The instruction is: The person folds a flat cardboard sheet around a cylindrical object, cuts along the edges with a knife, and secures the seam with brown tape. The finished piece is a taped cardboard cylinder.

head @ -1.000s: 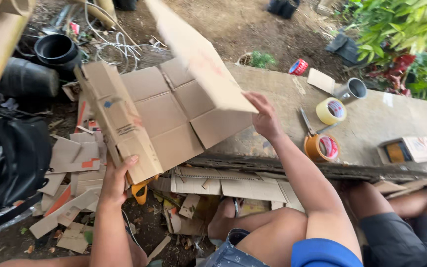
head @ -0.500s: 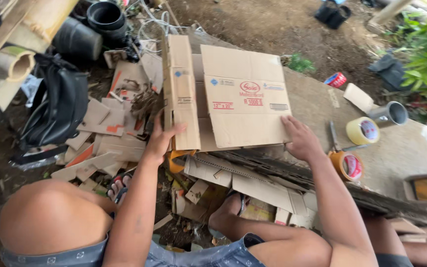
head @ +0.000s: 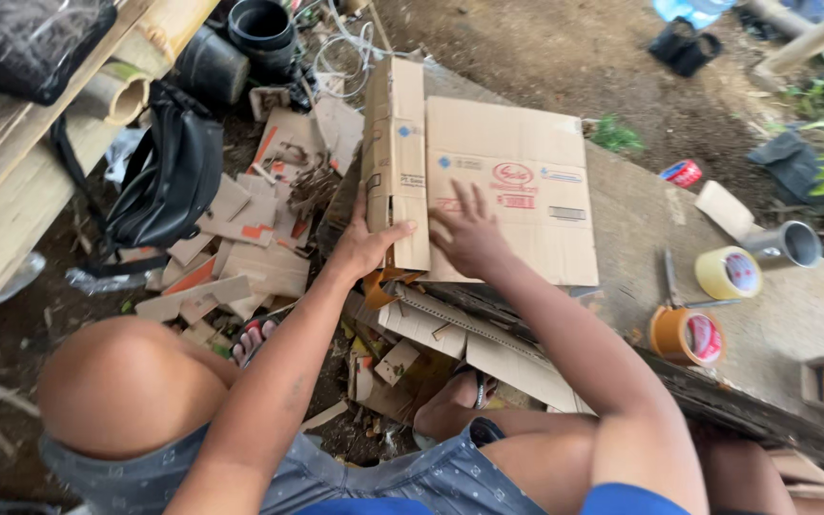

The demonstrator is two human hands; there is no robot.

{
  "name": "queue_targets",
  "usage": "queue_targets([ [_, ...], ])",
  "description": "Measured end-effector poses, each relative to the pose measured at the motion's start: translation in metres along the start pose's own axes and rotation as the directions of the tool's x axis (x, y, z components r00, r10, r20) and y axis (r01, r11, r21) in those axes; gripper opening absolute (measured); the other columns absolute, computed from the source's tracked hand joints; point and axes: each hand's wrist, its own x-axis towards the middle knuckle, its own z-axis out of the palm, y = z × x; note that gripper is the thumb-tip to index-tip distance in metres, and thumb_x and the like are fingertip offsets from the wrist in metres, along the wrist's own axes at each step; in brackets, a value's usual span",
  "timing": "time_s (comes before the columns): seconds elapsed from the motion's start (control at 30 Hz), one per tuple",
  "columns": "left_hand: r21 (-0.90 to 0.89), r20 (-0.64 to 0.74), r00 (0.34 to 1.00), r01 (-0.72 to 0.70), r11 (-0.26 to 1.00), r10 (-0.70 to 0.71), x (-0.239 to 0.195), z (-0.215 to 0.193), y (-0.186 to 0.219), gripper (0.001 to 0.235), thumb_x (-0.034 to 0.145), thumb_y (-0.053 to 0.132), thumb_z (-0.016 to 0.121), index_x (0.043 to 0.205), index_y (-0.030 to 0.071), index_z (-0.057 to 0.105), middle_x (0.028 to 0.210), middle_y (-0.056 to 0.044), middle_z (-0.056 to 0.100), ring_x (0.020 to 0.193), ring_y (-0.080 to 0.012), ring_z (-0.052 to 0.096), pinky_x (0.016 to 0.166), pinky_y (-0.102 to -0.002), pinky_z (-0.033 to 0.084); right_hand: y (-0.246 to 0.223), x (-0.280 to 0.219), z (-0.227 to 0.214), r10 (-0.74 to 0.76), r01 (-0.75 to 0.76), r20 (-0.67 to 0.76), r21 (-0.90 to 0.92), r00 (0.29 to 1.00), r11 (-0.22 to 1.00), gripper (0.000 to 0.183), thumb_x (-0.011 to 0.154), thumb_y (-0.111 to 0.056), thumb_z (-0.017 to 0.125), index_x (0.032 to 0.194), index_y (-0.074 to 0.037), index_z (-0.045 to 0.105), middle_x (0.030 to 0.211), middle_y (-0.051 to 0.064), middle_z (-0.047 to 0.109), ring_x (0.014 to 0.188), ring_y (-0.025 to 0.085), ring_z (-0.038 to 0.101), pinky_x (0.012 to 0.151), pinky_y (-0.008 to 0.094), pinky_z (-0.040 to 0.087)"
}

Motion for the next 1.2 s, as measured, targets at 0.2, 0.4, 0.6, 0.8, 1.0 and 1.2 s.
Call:
queue_targets([
  [0.2, 0.366, -0.069, 0.958, 0.283, 0.887, -0.278, 0.005, 0.012, 0.011, 0.134, 0.070, 0.061, 0.076, 0.169, 0.023, -0.006, 0.145, -0.028, 0.057, 0.129, -0.0370, 0.062, 0.109, -0.042, 0.051, 0.020, 0.022, -0.007, -0.002, -0.007, -0.140, -0.062, 0.990, 0.998, 0.082, 0.085, -0.047, 0.074, 0.149, -0.009, 0.040, 0.155, 0.030, 0.024, 0.147, 0.052, 0.023, 0.115, 0.057, 0.035],
  [0.4, 0.143, 0.011, 1.000, 0.026, 0.989, -0.028, 0.015, 0.006, -0.003, 0.123, 0.076, 0.053, 0.080, 0.165, 0.015, 0.003, 0.151, -0.023, 0.053, 0.131, -0.0326, 0.061, 0.108, -0.041, 0.051, -0.005, 0.015, 0.008, 0.086, 0.032, -0.290, 0.381, 0.953, 0.924, 0.048, 0.100, -0.034, 0.049, 0.141, -0.009, 0.055, 0.135, 0.027, 0.057, 0.124, 0.043, 0.057, 0.107, 0.051, 0.047],
  [0.6, -0.096, 0.014, 1.000, 0.016, 0.995, -0.015, 0.018, -0.002, -0.032, 0.115, 0.071, 0.045, 0.080, 0.161, 0.013, 0.015, 0.148, -0.019, 0.051, 0.131, -0.0307, 0.058, 0.105, -0.043, 0.052, -0.034, 0.011, 0.007, 0.171, -0.170, 0.063, 0.654, 0.983, 0.737, 0.066, 0.100, -0.061, 0.044, 0.123, -0.003, 0.064, 0.101, 0.019, 0.071, 0.095, 0.032, 0.073, 0.082, 0.044, 0.059],
  [0.8, 0.043, -0.019, 0.991, 0.134, 0.990, -0.134, 0.004, -0.001, -0.009, 0.127, 0.074, 0.050, 0.082, 0.163, 0.016, -0.003, 0.155, -0.024, 0.038, 0.140, -0.0389, 0.044, 0.111, -0.048, 0.044, -0.030, 0.004, 0.007, 0.143, -0.222, 0.171, 0.687, 0.975, 0.692, 0.075, 0.102, -0.065, 0.029, 0.122, -0.005, 0.069, 0.089, 0.022, 0.074, 0.080, 0.030, 0.076, 0.075, 0.041, 0.063],
  [1.0, 0.225, -0.118, 0.984, 0.155, 0.962, -0.131, -0.017, 0.013, -0.003, 0.126, 0.071, 0.055, 0.080, 0.164, 0.022, 0.000, 0.153, -0.025, 0.023, 0.140, -0.0451, 0.040, 0.111, -0.049, 0.047, -0.022, 0.012, 0.011, 0.067, -0.256, 0.256, 0.836, 0.964, 0.485, 0.072, 0.101, -0.064, 0.032, 0.121, -0.003, 0.066, 0.109, 0.018, 0.072, 0.096, 0.026, 0.073, 0.076, 0.041, 0.065],
  [1.2, 0.181, -0.095, 0.995, -0.021, 0.983, 0.039, 0.004, -0.004, -0.035, 0.107, 0.088, 0.045, 0.074, 0.165, 0.018, 0.004, 0.155, -0.025, 0.023, 0.146, -0.0416, 0.035, 0.119, -0.045, 0.036, -0.027, 0.049, 0.044, -0.008, -0.001, 0.018, 0.439, 1.000, 0.898, 0.071, 0.105, -0.052, 0.018, 0.141, -0.003, 0.054, 0.122, 0.031, 0.064, 0.108, 0.046, 0.063, 0.093, 0.049, 0.053],
])
